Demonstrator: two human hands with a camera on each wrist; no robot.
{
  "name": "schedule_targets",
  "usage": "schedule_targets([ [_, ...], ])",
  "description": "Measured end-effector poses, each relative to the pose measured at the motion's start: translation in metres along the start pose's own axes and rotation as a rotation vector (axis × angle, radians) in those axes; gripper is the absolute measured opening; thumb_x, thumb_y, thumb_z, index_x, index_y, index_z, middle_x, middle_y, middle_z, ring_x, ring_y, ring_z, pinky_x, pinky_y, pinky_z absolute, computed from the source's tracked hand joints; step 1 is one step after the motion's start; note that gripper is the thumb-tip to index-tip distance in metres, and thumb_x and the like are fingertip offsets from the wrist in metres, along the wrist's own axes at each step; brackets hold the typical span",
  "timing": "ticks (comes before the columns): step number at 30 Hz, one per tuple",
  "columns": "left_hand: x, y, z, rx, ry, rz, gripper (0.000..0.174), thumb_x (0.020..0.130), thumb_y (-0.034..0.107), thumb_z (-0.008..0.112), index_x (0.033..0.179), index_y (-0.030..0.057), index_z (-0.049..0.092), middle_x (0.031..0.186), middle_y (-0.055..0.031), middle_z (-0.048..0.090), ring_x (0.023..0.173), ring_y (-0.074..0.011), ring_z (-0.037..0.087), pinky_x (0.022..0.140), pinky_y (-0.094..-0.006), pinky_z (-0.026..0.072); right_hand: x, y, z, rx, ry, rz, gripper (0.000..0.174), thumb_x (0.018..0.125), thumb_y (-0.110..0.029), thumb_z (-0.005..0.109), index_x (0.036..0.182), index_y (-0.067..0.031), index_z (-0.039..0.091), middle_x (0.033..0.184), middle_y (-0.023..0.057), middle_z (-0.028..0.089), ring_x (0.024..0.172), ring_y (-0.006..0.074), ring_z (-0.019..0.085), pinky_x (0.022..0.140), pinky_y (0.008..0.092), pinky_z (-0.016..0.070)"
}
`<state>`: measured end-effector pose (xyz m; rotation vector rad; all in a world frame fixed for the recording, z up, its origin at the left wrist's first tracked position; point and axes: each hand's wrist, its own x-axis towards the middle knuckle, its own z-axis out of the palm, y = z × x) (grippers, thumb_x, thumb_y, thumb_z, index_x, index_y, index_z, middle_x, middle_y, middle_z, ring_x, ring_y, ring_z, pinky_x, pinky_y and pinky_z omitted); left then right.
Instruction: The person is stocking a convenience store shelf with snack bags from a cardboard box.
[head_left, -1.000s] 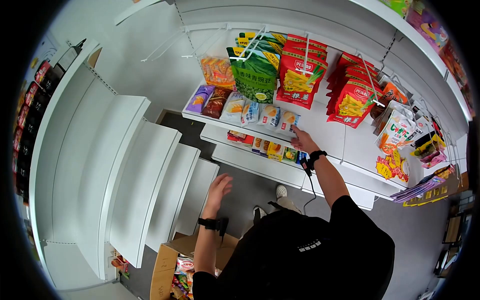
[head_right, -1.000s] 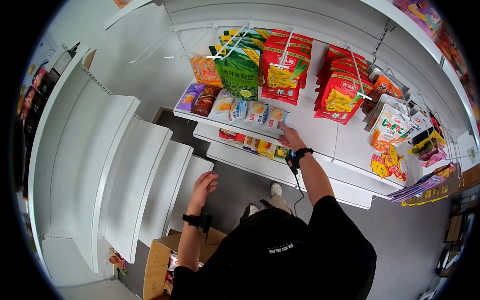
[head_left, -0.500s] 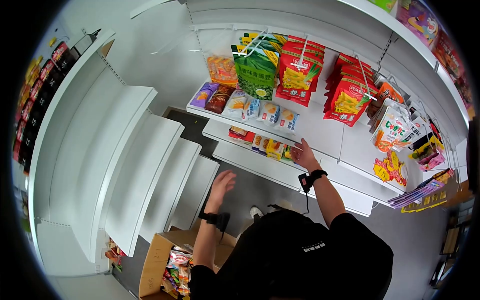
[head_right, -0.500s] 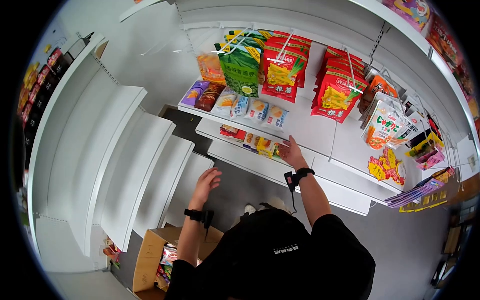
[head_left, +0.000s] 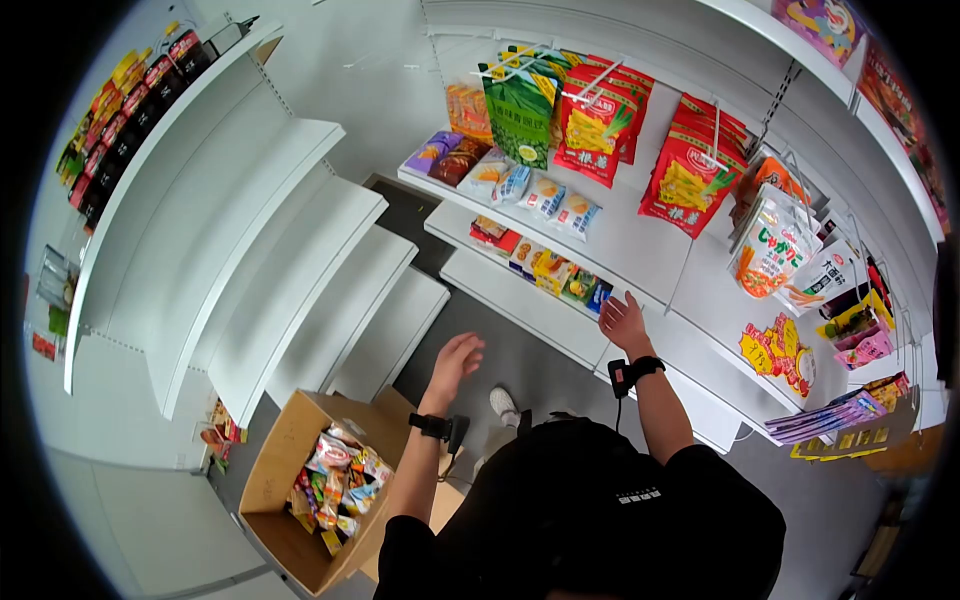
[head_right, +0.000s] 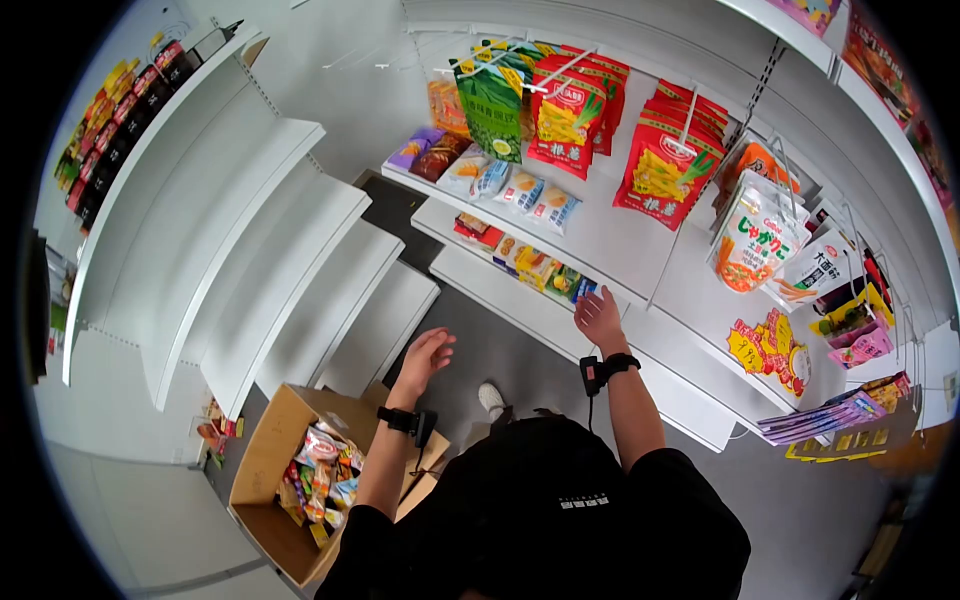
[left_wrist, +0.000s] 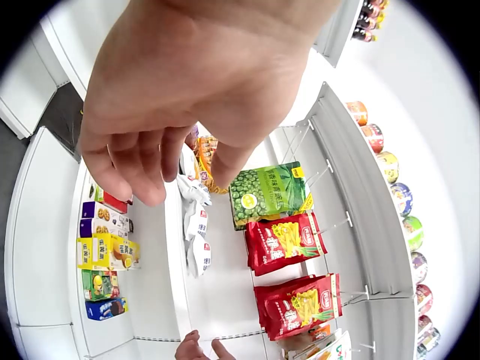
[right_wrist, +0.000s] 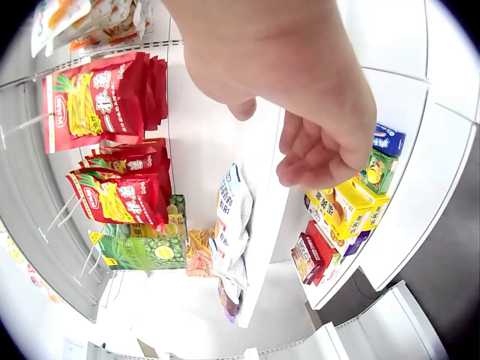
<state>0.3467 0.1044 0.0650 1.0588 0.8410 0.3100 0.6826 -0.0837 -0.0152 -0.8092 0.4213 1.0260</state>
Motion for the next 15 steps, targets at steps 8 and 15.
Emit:
schedule_targets([
  [8, -0.072, -0.05, 0.01, -0.068, 0.111, -0.005, 0.036, 0.09, 0.029, 0.056, 0.117, 0.0062, 0.053, 0.104, -0.0026, 0.062, 0.082, -0.0108, 0.057, 0.072, -0.026, 0.047, -0.034, 0.006, -0.031, 0.0, -0.024, 0.079, 0.052, 0.087, -0.043, 0.055, 0.119, -0.0035, 0.047, 0.106, 0.0091, 0.056, 0.088, 0.0191, 0.055, 0.077, 0.0344, 0.0473],
  [15, -0.131, -0.086, -0.001, -0.146, 0.279, -0.019, 0.031, 0.089, 0.031, 0.057, 0.111, 0.0088, 0.056, 0.099, -0.001, 0.062, 0.081, -0.0098, 0.055, 0.071, -0.0248, 0.0456, -0.026, 0.038, -0.05, 0.035, -0.09, 0.175, 0.048, 0.084, -0.042, 0.059, 0.112, -0.0036, 0.05, 0.102, 0.0104, 0.058, 0.086, 0.0203, 0.057, 0.076, 0.0344, 0.0476],
])
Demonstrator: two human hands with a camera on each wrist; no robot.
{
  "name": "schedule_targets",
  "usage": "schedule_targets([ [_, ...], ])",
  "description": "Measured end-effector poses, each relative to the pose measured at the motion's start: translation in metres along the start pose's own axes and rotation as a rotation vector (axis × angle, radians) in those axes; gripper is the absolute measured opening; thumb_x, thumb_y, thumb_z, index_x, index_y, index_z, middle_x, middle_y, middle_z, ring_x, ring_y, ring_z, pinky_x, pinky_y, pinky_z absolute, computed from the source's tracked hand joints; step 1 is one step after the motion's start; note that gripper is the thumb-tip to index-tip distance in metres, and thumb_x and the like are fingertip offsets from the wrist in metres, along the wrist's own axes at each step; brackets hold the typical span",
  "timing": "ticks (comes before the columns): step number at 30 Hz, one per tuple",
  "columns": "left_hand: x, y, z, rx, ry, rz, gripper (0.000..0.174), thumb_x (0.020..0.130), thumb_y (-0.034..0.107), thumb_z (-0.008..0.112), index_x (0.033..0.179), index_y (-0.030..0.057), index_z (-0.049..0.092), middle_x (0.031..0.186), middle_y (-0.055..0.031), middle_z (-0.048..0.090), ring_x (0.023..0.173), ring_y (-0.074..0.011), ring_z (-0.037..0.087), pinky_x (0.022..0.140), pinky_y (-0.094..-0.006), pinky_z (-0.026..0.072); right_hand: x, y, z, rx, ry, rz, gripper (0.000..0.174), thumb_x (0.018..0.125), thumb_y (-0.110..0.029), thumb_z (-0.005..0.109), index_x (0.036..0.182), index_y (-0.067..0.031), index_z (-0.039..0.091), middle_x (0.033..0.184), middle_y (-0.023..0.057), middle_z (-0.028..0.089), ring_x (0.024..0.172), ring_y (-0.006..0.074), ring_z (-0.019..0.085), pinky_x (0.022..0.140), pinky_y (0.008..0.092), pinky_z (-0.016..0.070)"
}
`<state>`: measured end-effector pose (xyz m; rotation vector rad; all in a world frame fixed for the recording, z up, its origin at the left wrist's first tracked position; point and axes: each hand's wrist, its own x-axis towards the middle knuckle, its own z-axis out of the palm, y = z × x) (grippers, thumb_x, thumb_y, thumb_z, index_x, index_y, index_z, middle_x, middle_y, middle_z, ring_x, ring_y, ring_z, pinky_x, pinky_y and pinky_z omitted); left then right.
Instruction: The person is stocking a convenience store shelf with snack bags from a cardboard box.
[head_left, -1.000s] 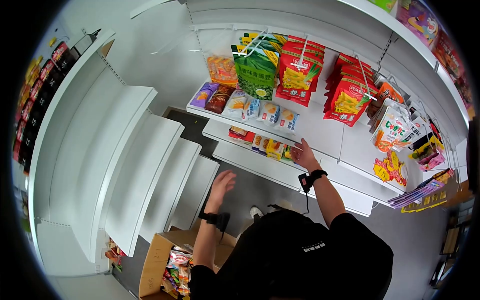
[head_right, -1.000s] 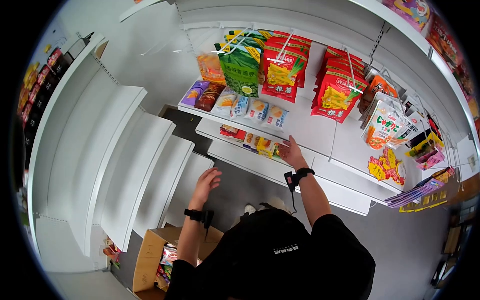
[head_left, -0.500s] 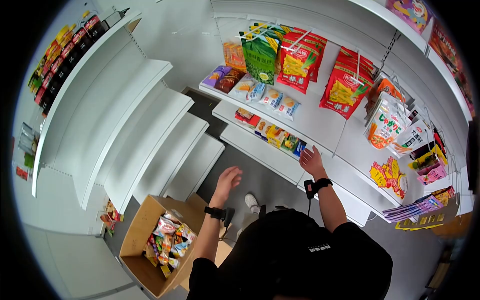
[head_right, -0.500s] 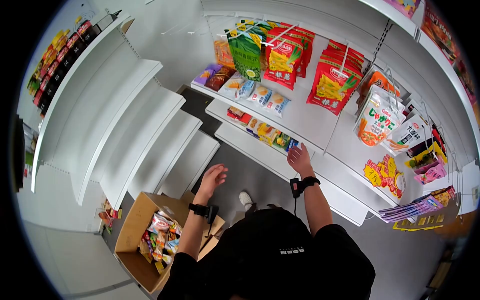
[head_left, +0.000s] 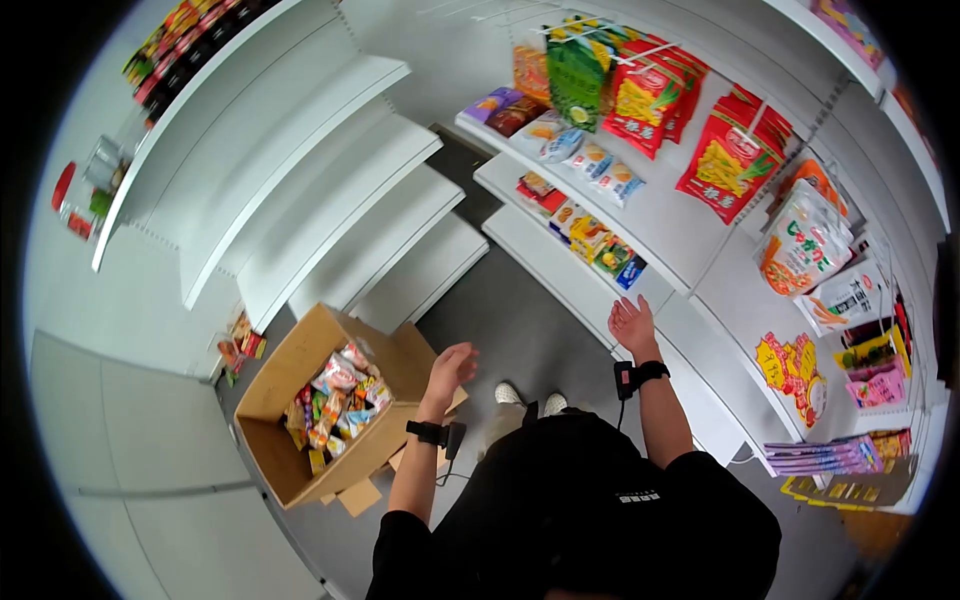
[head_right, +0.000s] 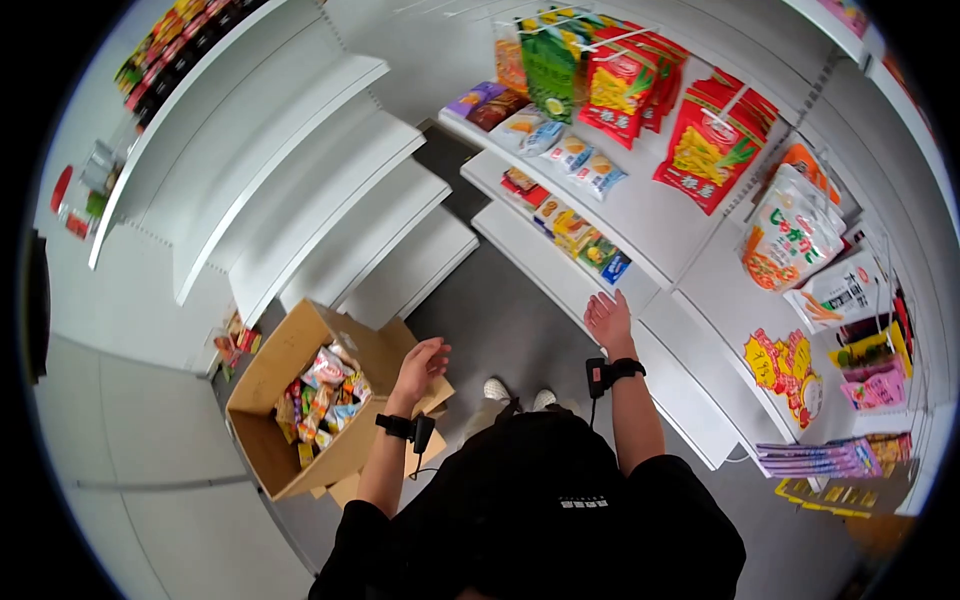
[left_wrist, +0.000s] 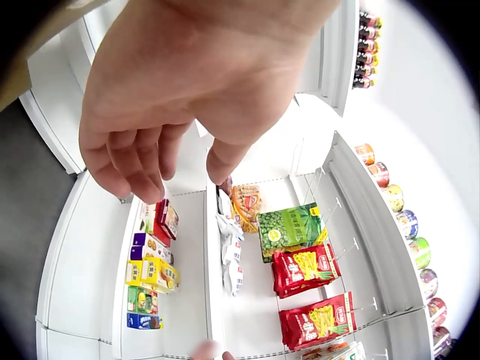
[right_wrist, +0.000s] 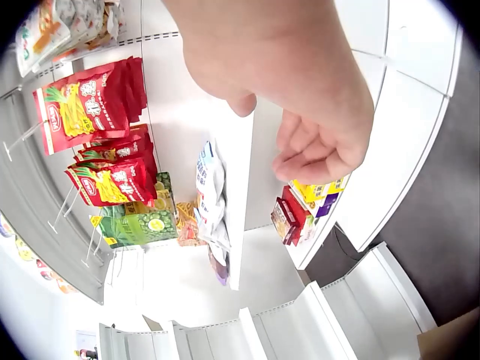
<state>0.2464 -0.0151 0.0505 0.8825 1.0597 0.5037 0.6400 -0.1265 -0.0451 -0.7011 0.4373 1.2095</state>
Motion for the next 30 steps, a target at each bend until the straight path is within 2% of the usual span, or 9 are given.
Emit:
schedule_targets([
  [3, -0.005, -0.024, -0.027, -0.048, 0.012, 0.015, 0.029, 0.089, 0.032, 0.058, 0.105, 0.0084, 0.058, 0.093, 0.0009, 0.061, 0.076, -0.0079, 0.053, 0.067, -0.023, 0.0442, 0.028, 0.008, -0.021, 0.015, -0.168, 0.056, 0.045, 0.082, -0.042, 0.063, 0.104, -0.0047, 0.054, 0.095, 0.0104, 0.061, 0.083, 0.0207, 0.058, 0.074, 0.0345, 0.0479],
  [5, -0.02, -0.022, -0.035, -0.014, 0.079, 0.031, 0.029, 0.09, 0.034, 0.056, 0.106, 0.01, 0.059, 0.097, 0.0011, 0.061, 0.08, -0.0079, 0.054, 0.071, -0.0241, 0.0448, 0.021, 0.014, -0.007, -0.044, -0.122, 0.091, 0.042, 0.08, -0.043, 0.065, 0.1, -0.0056, 0.059, 0.097, 0.0095, 0.062, 0.086, 0.0201, 0.058, 0.076, 0.0346, 0.0474],
  [8, -0.043, -0.016, -0.046, -0.008, 0.189, 0.034, 0.03, 0.089, 0.033, 0.055, 0.107, 0.0097, 0.058, 0.099, 0.0005, 0.061, 0.083, -0.0092, 0.055, 0.073, -0.025, 0.0449, 0.018, 0.027, 0.012, -0.049, -0.07, 0.153, 0.043, 0.081, -0.035, 0.066, 0.107, -0.0033, 0.054, 0.1, 0.0077, 0.06, 0.091, 0.0204, 0.057, 0.08, 0.035, 0.0473],
  [13, -0.072, -0.025, -0.067, -0.089, 0.321, 0.032, 0.032, 0.089, 0.033, 0.054, 0.111, 0.0096, 0.057, 0.101, -0.0011, 0.062, 0.087, -0.0103, 0.056, 0.076, -0.0262, 0.0445, 0.02, 0.065, 0.042, -0.141, -0.041, 0.24, 0.042, 0.083, -0.033, 0.064, 0.109, -0.0028, 0.053, 0.1, 0.0079, 0.059, 0.09, 0.0198, 0.056, 0.08, 0.0345, 0.0471],
  [16, -0.087, -0.035, -0.083, -0.159, 0.353, 0.029, 0.032, 0.089, 0.031, 0.053, 0.112, 0.0083, 0.056, 0.103, -0.002, 0.062, 0.085, -0.0106, 0.056, 0.076, -0.0257, 0.0447, 0.023, 0.091, 0.06, -0.196, -0.087, 0.296, 0.048, 0.083, -0.035, 0.062, 0.117, -0.0036, 0.049, 0.103, 0.0075, 0.056, 0.091, 0.0195, 0.054, 0.08, 0.0335, 0.0466],
  [21, -0.097, -0.06, -0.12, -0.241, 0.401, 0.049, 0.033, 0.09, 0.03, 0.052, 0.113, 0.0072, 0.055, 0.105, -0.0012, 0.062, 0.085, -0.0101, 0.056, 0.073, -0.0247, 0.0452, 0.022, 0.137, 0.091, -0.304, -0.104, 0.349, 0.043, 0.084, -0.033, 0.061, 0.113, -0.0029, 0.05, 0.101, 0.0079, 0.056, 0.09, 0.0193, 0.055, 0.079, 0.0331, 0.0468],
  [24, -0.104, -0.059, -0.137, -0.298, 0.461, 0.057, 0.028, 0.086, 0.032, 0.055, 0.105, 0.0107, 0.057, 0.092, 0.0011, 0.061, 0.081, -0.0085, 0.054, 0.071, -0.0254, 0.0427, 0.017, 0.167, 0.11, -0.324, -0.126, 0.365, 0.042, 0.085, -0.033, 0.06, 0.113, -0.0025, 0.05, 0.1, 0.008, 0.056, 0.09, 0.0191, 0.055, 0.08, 0.0329, 0.0467],
  [28, -0.107, -0.062, -0.174, -0.336, 0.441, 0.105, 0.023, 0.086, 0.03, 0.053, 0.096, 0.0104, 0.061, 0.088, 0.0022, 0.062, 0.079, -0.0088, 0.055, 0.069, -0.0241, 0.0429, 0.012, 0.207, 0.131, -0.377, -0.118, 0.373, 0.04, 0.085, -0.033, 0.059, 0.111, -0.0021, 0.051, 0.101, 0.0077, 0.056, 0.09, 0.0192, 0.055, 0.08, 0.0335, 0.0463],
  [30, -0.108, -0.063, -0.196, -0.335, 0.461, 0.077, 0.027, 0.089, 0.03, 0.051, 0.105, 0.0101, 0.059, 0.099, 0.0, 0.062, 0.084, -0.0102, 0.055, 0.073, -0.0262, 0.0446, 0.009, 0.227, 0.141, -0.398, -0.117, 0.383, 0.04, 0.086, -0.033, 0.059, 0.109, -0.0018, 0.052, 0.101, 0.0079, 0.056, 0.09, 0.0194, 0.055, 0.08, 0.0338, 0.0459],
])
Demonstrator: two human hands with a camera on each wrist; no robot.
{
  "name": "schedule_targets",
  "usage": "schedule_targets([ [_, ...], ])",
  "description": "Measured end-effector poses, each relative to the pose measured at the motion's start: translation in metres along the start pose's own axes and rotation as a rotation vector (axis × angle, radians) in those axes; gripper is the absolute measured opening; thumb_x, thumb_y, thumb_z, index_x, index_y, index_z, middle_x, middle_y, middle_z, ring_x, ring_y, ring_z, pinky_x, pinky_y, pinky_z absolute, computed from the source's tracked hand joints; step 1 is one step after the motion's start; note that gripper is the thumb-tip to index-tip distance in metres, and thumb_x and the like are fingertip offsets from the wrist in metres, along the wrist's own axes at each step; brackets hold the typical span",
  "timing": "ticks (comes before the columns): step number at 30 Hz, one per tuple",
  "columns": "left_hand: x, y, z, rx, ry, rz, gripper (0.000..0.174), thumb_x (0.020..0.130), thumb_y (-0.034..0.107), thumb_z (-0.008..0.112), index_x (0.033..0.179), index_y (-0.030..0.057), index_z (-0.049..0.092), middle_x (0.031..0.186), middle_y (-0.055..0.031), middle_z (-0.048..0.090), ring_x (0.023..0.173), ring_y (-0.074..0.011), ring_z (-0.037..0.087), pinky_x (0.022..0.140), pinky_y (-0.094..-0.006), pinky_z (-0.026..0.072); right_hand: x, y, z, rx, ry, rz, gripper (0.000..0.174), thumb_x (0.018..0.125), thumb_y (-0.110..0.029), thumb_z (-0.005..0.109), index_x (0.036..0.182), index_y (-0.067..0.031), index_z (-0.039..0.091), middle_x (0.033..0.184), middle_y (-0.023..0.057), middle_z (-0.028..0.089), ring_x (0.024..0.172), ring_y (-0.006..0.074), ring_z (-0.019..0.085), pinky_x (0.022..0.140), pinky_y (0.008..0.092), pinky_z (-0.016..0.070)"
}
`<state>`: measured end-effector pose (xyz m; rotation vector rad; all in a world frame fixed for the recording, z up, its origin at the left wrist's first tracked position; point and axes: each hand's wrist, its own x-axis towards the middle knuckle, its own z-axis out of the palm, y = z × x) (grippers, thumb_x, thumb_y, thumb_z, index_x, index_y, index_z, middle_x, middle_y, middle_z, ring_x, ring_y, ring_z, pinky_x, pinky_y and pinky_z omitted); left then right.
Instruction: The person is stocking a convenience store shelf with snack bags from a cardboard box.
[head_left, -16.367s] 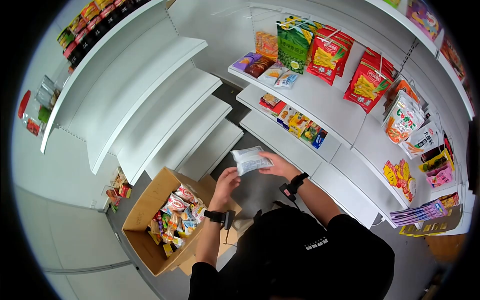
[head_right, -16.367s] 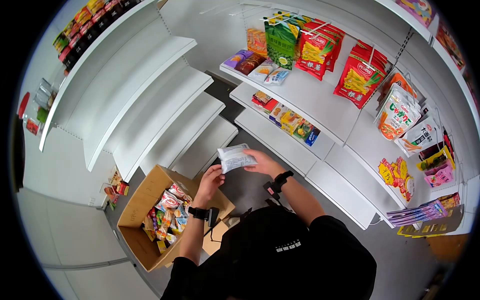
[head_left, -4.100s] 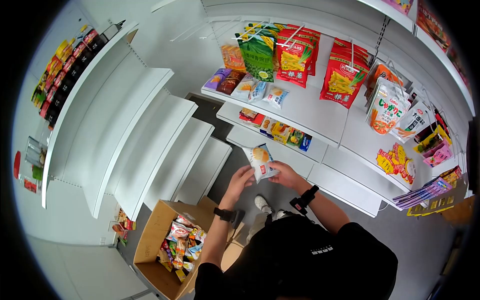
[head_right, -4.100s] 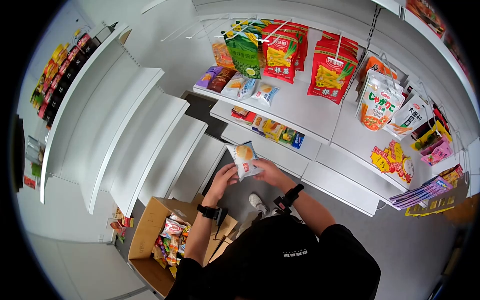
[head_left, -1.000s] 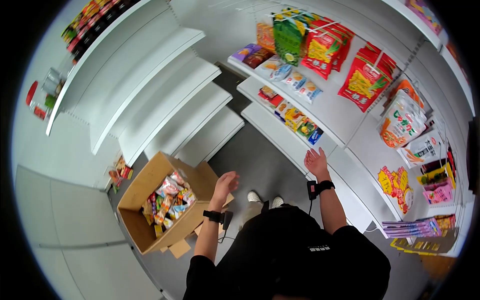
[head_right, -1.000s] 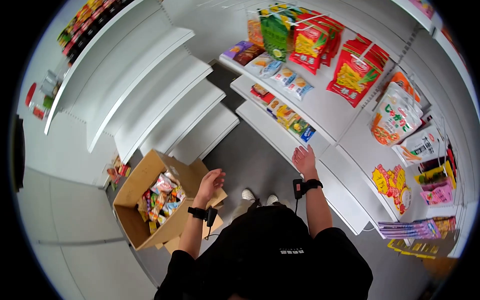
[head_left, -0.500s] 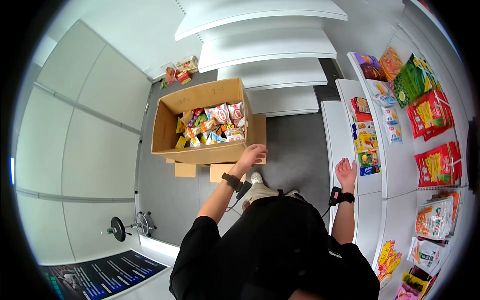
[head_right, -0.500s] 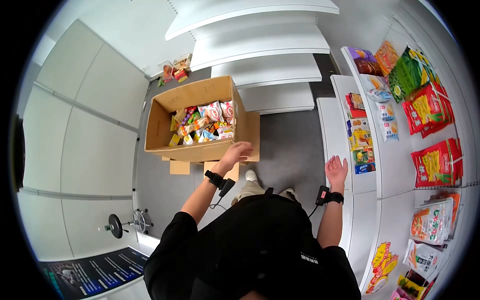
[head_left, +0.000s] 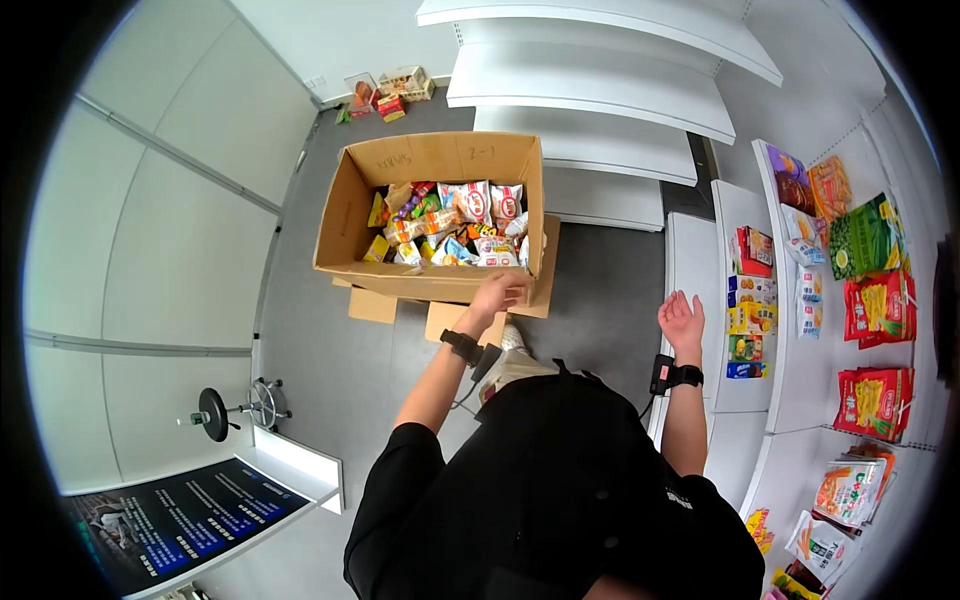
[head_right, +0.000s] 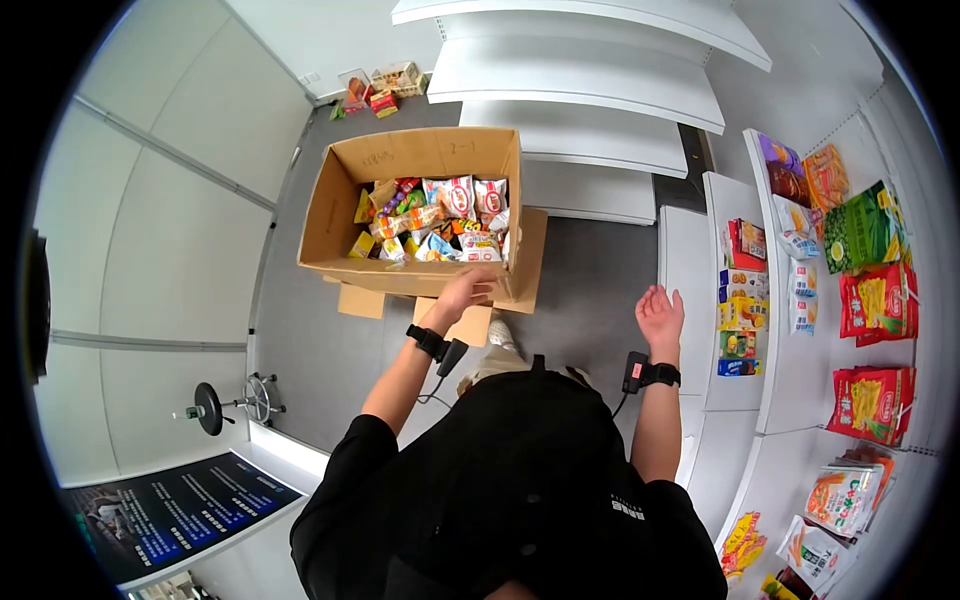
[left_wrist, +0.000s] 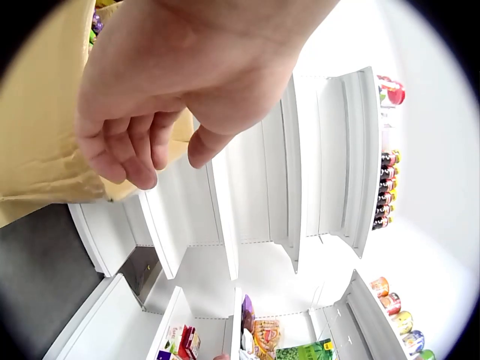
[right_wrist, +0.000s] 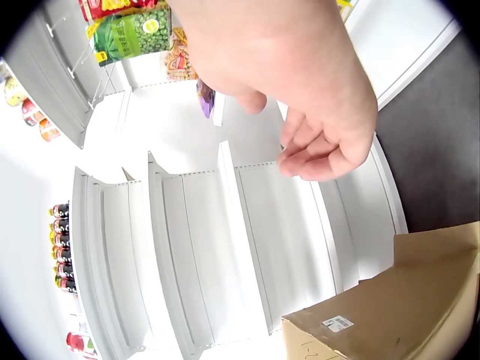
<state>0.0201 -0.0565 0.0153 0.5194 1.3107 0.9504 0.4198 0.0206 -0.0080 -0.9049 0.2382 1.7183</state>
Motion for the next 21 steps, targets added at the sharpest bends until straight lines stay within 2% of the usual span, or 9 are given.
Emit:
schedule_targets([
  [1, 0.004, 0.003, -0.01, 0.002, 0.013, -0.011, 0.029, 0.09, 0.03, 0.05, 0.11, 0.01, 0.058, 0.104, -0.0011, 0.062, 0.086, -0.0109, 0.055, 0.076, -0.0272, 0.0455, 0.003, 0.006, 0.009, -0.012, 0.0, 0.007, 0.039, 0.086, -0.033, 0.059, 0.109, -0.0017, 0.052, 0.102, 0.0079, 0.056, 0.09, 0.0195, 0.055, 0.08, 0.034, 0.0458],
  [4, 0.02, 0.007, -0.04, -0.075, 0.062, -0.044, 0.028, 0.09, 0.029, 0.05, 0.109, 0.0104, 0.058, 0.103, -0.0016, 0.062, 0.086, -0.0114, 0.056, 0.076, -0.0282, 0.0457, 0.017, 0.023, 0.035, -0.079, 0.013, 0.011, 0.038, 0.086, -0.033, 0.059, 0.107, -0.0019, 0.052, 0.101, 0.0077, 0.056, 0.091, 0.0195, 0.054, 0.081, 0.0341, 0.0455],
  [12, 0.061, -0.007, -0.117, -0.38, 0.227, -0.127, 0.035, 0.09, 0.027, 0.05, 0.117, 0.0047, 0.053, 0.105, -0.0061, 0.062, 0.084, -0.0143, 0.057, 0.074, -0.0292, 0.0467, 0.065, 0.08, 0.112, -0.193, -0.051, 0.099, 0.036, 0.087, -0.031, 0.057, 0.108, -0.0019, 0.052, 0.102, 0.0092, 0.057, 0.093, 0.0211, 0.055, 0.083, 0.0356, 0.0456],
  [13, 0.066, -0.009, -0.123, -0.409, 0.228, -0.14, 0.038, 0.09, 0.029, 0.05, 0.12, 0.0044, 0.051, 0.111, -0.0076, 0.059, 0.085, -0.0149, 0.056, 0.073, -0.0296, 0.0469, 0.069, 0.089, 0.12, -0.209, -0.051, 0.108, 0.035, 0.088, -0.031, 0.057, 0.108, -0.0019, 0.052, 0.102, 0.0092, 0.057, 0.093, 0.0211, 0.055, 0.083, 0.0358, 0.0457],
  [16, 0.078, -0.011, -0.138, -0.478, 0.248, -0.165, 0.039, 0.09, 0.029, 0.05, 0.119, 0.004, 0.05, 0.112, -0.0075, 0.056, 0.085, -0.0163, 0.054, 0.073, -0.0312, 0.0473, 0.082, 0.113, 0.141, -0.256, -0.051, 0.146, 0.037, 0.088, -0.031, 0.056, 0.11, -0.002, 0.052, 0.104, 0.0093, 0.057, 0.093, 0.0211, 0.055, 0.083, 0.0361, 0.0459],
  [18, 0.082, -0.012, -0.144, -0.544, 0.265, -0.193, 0.035, 0.089, 0.029, 0.053, 0.115, 0.006, 0.051, 0.106, -0.0065, 0.055, 0.083, -0.0171, 0.055, 0.071, -0.0331, 0.0478, 0.091, 0.129, 0.152, -0.287, -0.059, 0.172, 0.04, 0.088, -0.033, 0.056, 0.113, -0.0021, 0.05, 0.106, 0.0094, 0.057, 0.093, 0.021, 0.054, 0.084, 0.0361, 0.0461],
  [21, 0.09, -0.008, -0.154, -0.657, 0.275, -0.209, 0.034, 0.088, 0.028, 0.055, 0.113, 0.0069, 0.05, 0.103, -0.0074, 0.052, 0.083, -0.0189, 0.054, 0.071, -0.0352, 0.0483, 0.103, 0.145, 0.166, -0.317, -0.068, 0.216, 0.042, 0.089, -0.034, 0.053, 0.115, -0.0022, 0.048, 0.113, 0.0116, 0.056, 0.1, 0.0234, 0.054, 0.087, 0.0374, 0.0451],
])
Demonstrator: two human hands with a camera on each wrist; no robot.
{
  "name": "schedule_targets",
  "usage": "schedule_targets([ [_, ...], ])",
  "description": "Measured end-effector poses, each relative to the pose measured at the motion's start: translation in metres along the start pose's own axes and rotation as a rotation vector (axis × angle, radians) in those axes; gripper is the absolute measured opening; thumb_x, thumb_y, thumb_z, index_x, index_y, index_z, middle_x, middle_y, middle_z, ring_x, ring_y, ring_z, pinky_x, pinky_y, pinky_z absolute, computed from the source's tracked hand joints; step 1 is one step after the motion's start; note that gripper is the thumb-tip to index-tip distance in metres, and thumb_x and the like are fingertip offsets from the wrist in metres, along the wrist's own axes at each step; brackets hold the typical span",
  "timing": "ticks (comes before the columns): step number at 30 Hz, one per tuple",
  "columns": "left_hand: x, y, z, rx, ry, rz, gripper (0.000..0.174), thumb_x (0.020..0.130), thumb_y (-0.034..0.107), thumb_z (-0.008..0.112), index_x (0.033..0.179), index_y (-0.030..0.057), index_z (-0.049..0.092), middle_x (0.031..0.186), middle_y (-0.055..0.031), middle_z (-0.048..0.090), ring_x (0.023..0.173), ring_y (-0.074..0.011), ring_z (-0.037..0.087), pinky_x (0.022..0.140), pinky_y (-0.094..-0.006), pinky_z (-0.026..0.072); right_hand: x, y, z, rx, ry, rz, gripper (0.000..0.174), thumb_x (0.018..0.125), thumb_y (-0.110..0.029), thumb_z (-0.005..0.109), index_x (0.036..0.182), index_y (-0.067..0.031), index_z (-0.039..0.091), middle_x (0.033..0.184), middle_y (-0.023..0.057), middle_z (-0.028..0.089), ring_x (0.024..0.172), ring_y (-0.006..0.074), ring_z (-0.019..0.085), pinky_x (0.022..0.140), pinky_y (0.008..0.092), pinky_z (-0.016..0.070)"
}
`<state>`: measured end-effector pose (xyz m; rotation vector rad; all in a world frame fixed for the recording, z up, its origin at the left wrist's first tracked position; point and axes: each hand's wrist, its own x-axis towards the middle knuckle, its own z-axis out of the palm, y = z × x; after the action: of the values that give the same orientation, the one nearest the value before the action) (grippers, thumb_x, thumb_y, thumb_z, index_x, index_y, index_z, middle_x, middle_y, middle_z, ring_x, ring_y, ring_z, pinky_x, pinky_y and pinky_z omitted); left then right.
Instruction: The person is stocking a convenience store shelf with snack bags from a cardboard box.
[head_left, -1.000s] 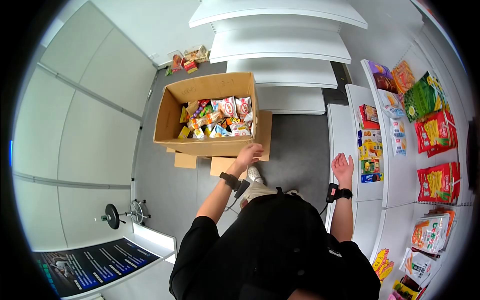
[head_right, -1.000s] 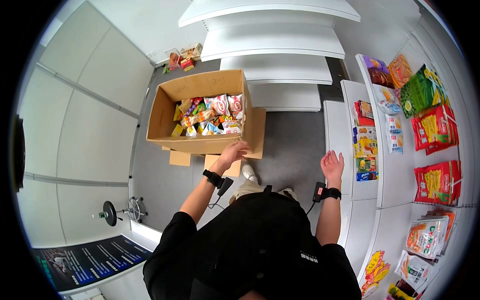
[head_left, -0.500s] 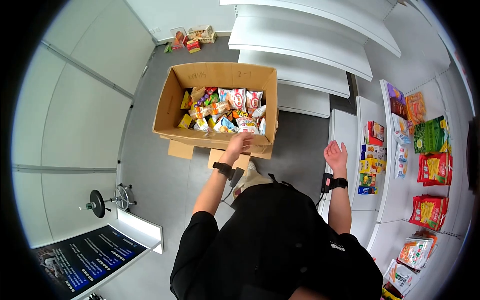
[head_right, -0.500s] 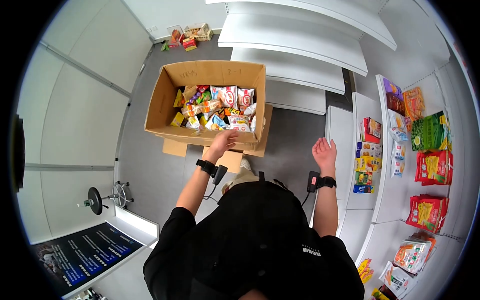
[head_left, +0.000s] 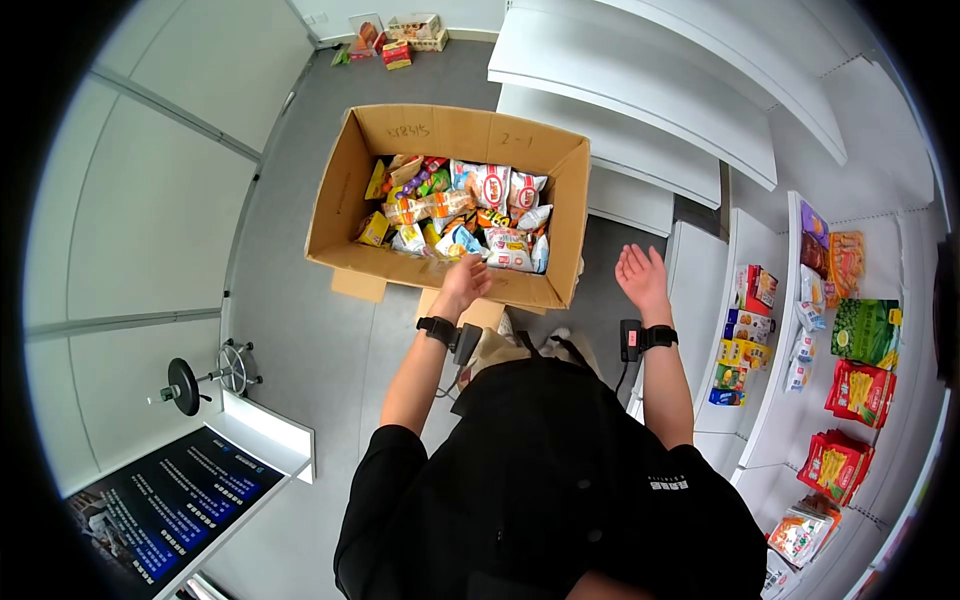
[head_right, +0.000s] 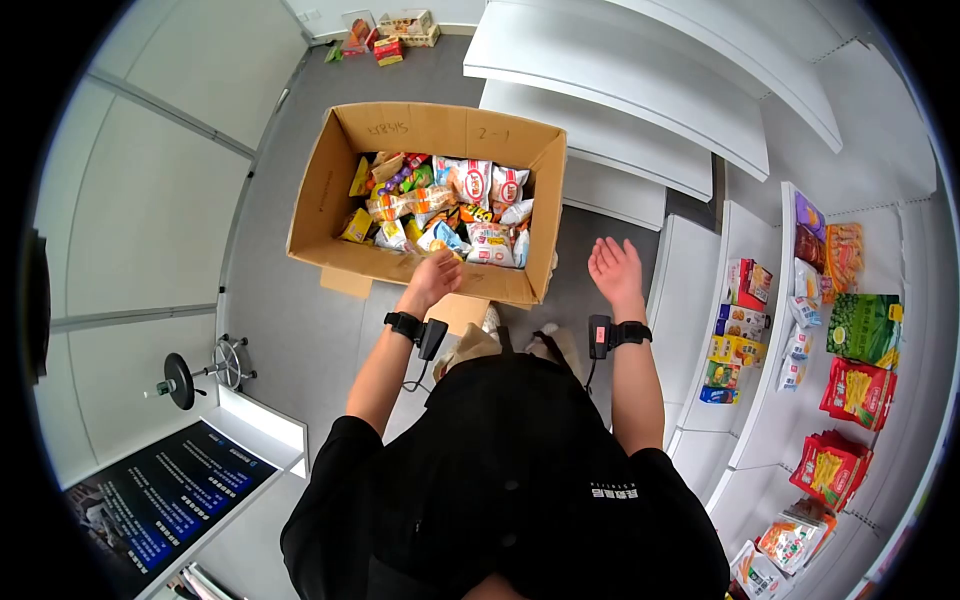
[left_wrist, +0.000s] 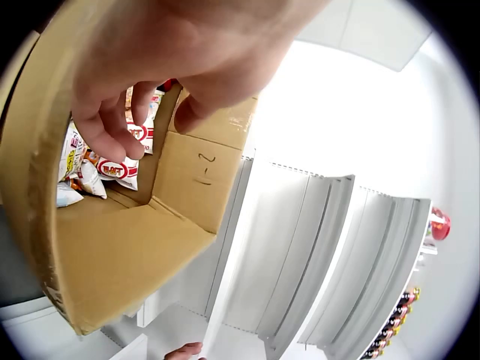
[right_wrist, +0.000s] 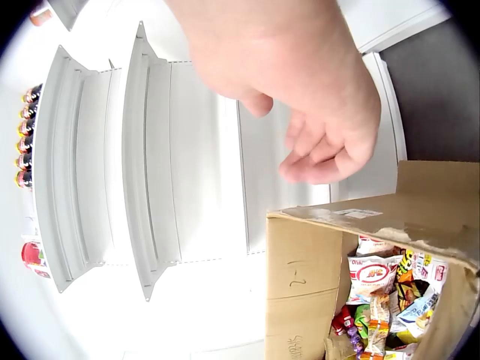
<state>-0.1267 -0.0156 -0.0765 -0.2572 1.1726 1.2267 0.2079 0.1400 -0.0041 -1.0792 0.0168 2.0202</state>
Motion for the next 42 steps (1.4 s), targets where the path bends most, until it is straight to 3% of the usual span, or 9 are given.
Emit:
schedule_targets([
  [4, 0.019, 0.016, 0.004, -0.206, 0.069, -0.066, 0.038, 0.087, 0.028, 0.055, 0.117, 0.0067, 0.045, 0.101, -0.009, 0.05, 0.082, -0.0204, 0.053, 0.072, -0.0366, 0.0485, 0.016, 0.001, 0.024, -0.086, -0.031, 0.035, 0.05, 0.091, -0.037, 0.049, 0.127, -0.0023, 0.039, 0.127, 0.0158, 0.051, 0.113, 0.0283, 0.051, 0.094, 0.041, 0.0413],
  [7, 0.029, 0.029, 0.019, -0.287, 0.113, -0.036, 0.022, 0.087, 0.027, 0.056, 0.097, 0.0081, 0.049, 0.096, -0.0097, 0.052, 0.082, -0.021, 0.053, 0.072, -0.0356, 0.0498, 0.034, -0.004, 0.047, -0.143, -0.076, 0.077, 0.063, 0.092, -0.038, 0.047, 0.138, -0.003, 0.023, 0.131, 0.019, 0.048, 0.119, 0.0309, 0.048, 0.098, 0.0428, 0.0386],
  [10, 0.045, 0.04, 0.038, -0.284, 0.22, 0.033, 0.028, 0.088, 0.027, 0.055, 0.106, 0.008, 0.046, 0.096, -0.0111, 0.051, 0.086, -0.0216, 0.053, 0.076, -0.0364, 0.0487, 0.066, -0.009, 0.064, -0.188, -0.119, 0.144, 0.083, 0.091, -0.041, 0.049, 0.143, -0.0052, -0.006, 0.131, 0.0232, 0.046, 0.119, 0.0328, 0.048, 0.099, 0.0441, 0.037],
  [14, 0.068, 0.051, 0.054, -0.312, 0.3, 0.063, 0.038, 0.087, 0.029, 0.056, 0.115, 0.0062, 0.043, 0.104, -0.0124, 0.047, 0.092, -0.0234, 0.051, 0.08, -0.0392, 0.0469, 0.113, -0.013, 0.094, -0.293, -0.013, 0.222, 0.094, 0.089, -0.043, 0.052, 0.142, -0.0061, -0.017, 0.13, 0.0258, 0.046, 0.116, 0.035, 0.051, 0.101, 0.0458, 0.0351],
  [20, 0.114, 0.035, 0.063, -0.354, 0.414, -0.031, 0.054, 0.086, 0.029, 0.057, 0.13, 0.0062, 0.033, 0.111, -0.0173, 0.045, 0.095, -0.0276, 0.054, 0.084, -0.0418, 0.0469, 0.158, -0.022, 0.123, -0.345, 0.028, 0.393, 0.101, 0.086, -0.044, 0.057, 0.142, -0.007, -0.019, 0.129, 0.0299, 0.044, 0.117, 0.0391, 0.049, 0.103, 0.0481, 0.0316],
  [30, 0.193, -0.03, 0.038, -0.395, 0.538, -0.218, 0.035, 0.087, 0.026, 0.052, 0.118, 0.0135, 0.043, 0.107, -0.0139, 0.051, 0.083, -0.0298, 0.057, 0.069, -0.0446, 0.0498, 0.194, -0.026, 0.16, -0.507, 0.03, 0.633, 0.095, 0.082, -0.042, 0.062, 0.144, -0.0077, -0.002, 0.143, 0.0359, 0.004, 0.132, 0.0463, 0.022, 0.107, 0.0526, 0.0233],
  [34, 0.206, -0.048, 0.017, -0.298, 0.51, -0.099, 0.031, 0.087, 0.029, 0.05, 0.114, 0.0142, 0.046, 0.101, -0.0124, 0.055, 0.08, -0.0278, 0.056, 0.064, -0.0424, 0.0505, 0.215, -0.019, 0.158, -0.594, 0.1, 0.698, 0.097, 0.082, -0.047, 0.06, 0.144, -0.0081, -0.003, 0.144, 0.0344, 0.005, 0.132, 0.0455, 0.021, 0.108, 0.052, 0.0181],
  [36, 0.226, -0.062, -0.01, -0.485, 0.535, -0.169, 0.035, 0.088, 0.025, 0.051, 0.119, 0.0113, 0.041, 0.114, -0.0184, 0.042, 0.089, -0.0347, 0.052, 0.071, -0.0513, 0.0514, 0.218, -0.02, 0.153, -0.633, 0.076, 0.72, 0.096, 0.082, -0.047, 0.059, 0.145, -0.0095, -0.003, 0.144, 0.0341, 0.005, 0.132, 0.0452, 0.022, 0.108, 0.0523, 0.0178],
  [42, 0.228, -0.068, -0.01, -0.537, 0.538, -0.256, 0.034, 0.089, 0.024, 0.052, 0.12, 0.0123, 0.044, 0.108, -0.0139, 0.046, 0.085, -0.0283, 0.052, 0.069, -0.0441, 0.0517, 0.219, -0.015, 0.155, -0.731, 0.055, 0.682, 0.094, 0.082, -0.051, 0.058, 0.146, -0.0165, -0.002, 0.144, 0.0341, 0.009, 0.131, 0.045, 0.026, 0.108, 0.0555, 0.0143],
])
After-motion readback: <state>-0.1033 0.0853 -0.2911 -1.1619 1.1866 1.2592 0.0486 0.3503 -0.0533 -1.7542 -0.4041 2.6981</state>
